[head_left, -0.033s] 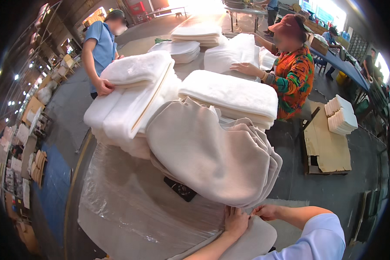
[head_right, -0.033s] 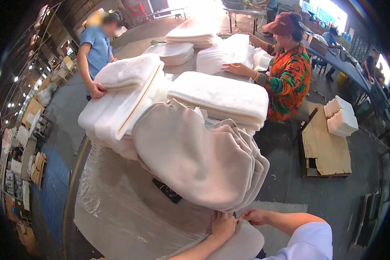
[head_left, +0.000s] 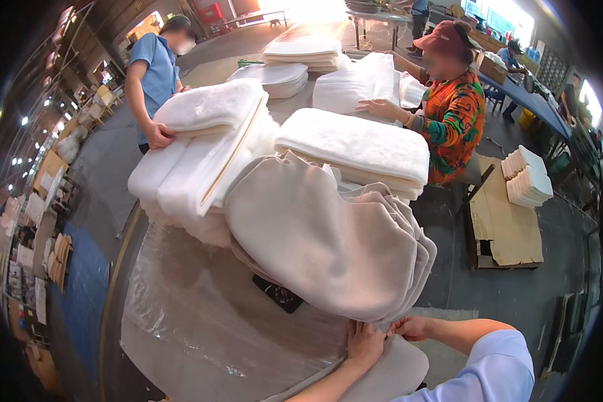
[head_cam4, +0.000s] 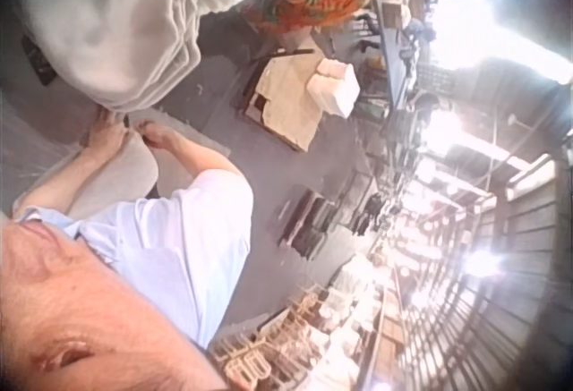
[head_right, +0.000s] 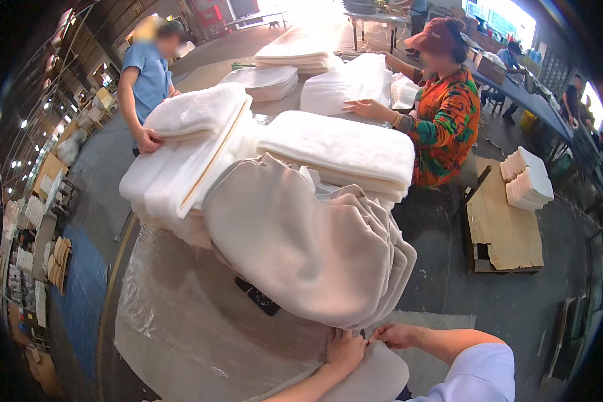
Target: The person folds rectangular fabric cushions by hand at a work table in a factory. They smooth the fabric, fold the cushion in half, and place it on a stack. Other workers are visible nearby performing similar tasks.
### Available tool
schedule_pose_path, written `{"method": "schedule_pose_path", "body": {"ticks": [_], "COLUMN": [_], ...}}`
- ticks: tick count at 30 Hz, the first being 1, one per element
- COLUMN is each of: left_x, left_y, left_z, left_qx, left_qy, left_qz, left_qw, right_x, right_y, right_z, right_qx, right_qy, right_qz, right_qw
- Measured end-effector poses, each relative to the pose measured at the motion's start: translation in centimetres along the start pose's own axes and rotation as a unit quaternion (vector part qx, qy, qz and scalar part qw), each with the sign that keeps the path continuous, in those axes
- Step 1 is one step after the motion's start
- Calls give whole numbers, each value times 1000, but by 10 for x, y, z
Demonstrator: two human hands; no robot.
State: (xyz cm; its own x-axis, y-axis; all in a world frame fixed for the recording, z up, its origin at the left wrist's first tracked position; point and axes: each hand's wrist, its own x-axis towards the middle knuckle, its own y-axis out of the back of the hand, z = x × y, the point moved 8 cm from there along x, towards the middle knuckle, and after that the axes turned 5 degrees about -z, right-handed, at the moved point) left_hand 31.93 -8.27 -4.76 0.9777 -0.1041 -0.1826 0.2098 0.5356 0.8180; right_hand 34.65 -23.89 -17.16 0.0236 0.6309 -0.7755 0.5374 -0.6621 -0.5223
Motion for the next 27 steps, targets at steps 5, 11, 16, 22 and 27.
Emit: {"method": "schedule_pose_path", "body": {"ticks": [5,11,16,22,27], "left_x": [-2,-12,-24,-34,-31], "left_y": [-3,17,19,20,3], "left_z": [-10,-4,3,14,2], "left_qx": [7,1,-9,-44,-91], "left_qy": [-14,-22,-60,-109,-40], "left_qz": [-4,3,50,71,-22], "left_qw": [1000,1000,997,990,995], "right_x": [-1,-32,-34,-37,-45], "right_y": [-7,-32,-34,-42,-49], "right_z": [-18,-47,-50,-46,-54], "right_qx": [-149,-166,-216,-278,-304], "right_qy": [20,19,51,44,52], "right_qz": [33,52,-28,-84,-54], "right_qw": [988,984,975,956,950]}}
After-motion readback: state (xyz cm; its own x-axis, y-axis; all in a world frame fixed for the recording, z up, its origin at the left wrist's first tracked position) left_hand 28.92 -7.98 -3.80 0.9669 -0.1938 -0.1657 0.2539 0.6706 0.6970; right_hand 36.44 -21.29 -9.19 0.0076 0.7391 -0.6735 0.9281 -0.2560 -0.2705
